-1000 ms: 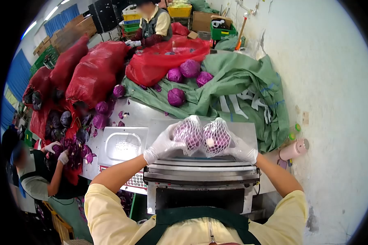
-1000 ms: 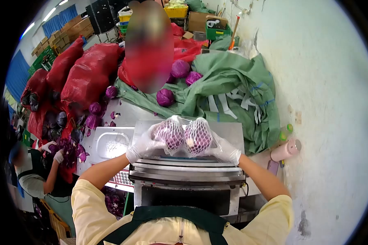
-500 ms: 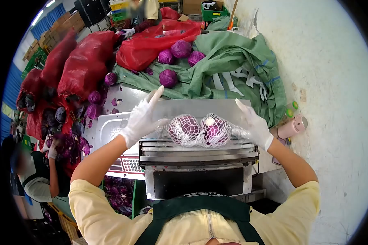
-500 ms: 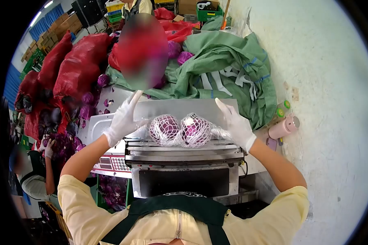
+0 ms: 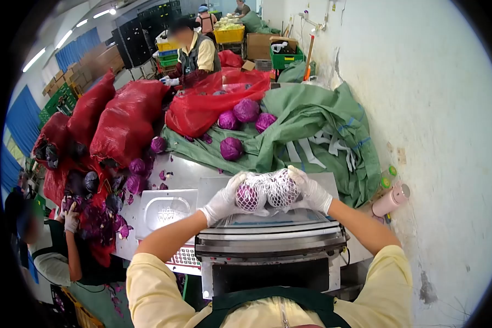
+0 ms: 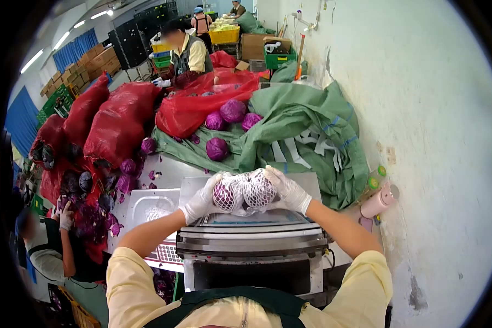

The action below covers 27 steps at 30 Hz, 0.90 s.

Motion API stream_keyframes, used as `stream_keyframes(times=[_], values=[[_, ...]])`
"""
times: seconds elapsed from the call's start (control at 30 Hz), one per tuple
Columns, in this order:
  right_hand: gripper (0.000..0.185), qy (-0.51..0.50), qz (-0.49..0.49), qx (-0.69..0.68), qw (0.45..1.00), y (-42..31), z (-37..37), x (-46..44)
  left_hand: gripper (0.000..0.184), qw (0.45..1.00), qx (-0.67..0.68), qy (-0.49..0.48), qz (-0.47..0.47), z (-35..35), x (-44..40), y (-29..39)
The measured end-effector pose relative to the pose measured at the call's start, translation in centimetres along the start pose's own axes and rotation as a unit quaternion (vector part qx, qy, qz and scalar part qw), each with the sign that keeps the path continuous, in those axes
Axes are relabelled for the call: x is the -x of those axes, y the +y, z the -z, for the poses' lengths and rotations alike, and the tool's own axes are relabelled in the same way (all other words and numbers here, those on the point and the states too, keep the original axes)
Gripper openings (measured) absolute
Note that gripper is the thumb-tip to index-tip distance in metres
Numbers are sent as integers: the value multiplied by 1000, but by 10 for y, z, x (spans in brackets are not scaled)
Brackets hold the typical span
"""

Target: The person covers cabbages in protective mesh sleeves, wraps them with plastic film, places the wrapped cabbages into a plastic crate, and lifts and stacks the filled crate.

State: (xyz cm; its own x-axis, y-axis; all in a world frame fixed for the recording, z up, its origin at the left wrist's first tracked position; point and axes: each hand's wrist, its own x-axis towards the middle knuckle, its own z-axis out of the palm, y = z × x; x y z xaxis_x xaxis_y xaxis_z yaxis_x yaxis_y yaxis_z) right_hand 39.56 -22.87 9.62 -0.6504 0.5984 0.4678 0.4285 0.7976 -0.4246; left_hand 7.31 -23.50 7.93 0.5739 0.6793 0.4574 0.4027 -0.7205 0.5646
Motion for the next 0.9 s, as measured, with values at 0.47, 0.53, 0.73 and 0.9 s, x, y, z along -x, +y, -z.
stream_keyframes(times=[0.47, 0.53, 0.73, 0.9], values=[[57, -196, -484, -662, 538, -158, -4, 143, 80, 601, 511, -396, 470, 6, 93, 150], [57, -168, -553, -669, 467, -180, -16, 156, 87, 506, 519, -420, 546, -27, 123, 135], [62, -68, -578, -762, 284, -170, -63, 215, 72, 450, 592, -317, 589, -47, 168, 126], [55, 90, -558, -716, 410, -220, -45, 243, 54, 568, 541, -97, 613, -4, 205, 143]])
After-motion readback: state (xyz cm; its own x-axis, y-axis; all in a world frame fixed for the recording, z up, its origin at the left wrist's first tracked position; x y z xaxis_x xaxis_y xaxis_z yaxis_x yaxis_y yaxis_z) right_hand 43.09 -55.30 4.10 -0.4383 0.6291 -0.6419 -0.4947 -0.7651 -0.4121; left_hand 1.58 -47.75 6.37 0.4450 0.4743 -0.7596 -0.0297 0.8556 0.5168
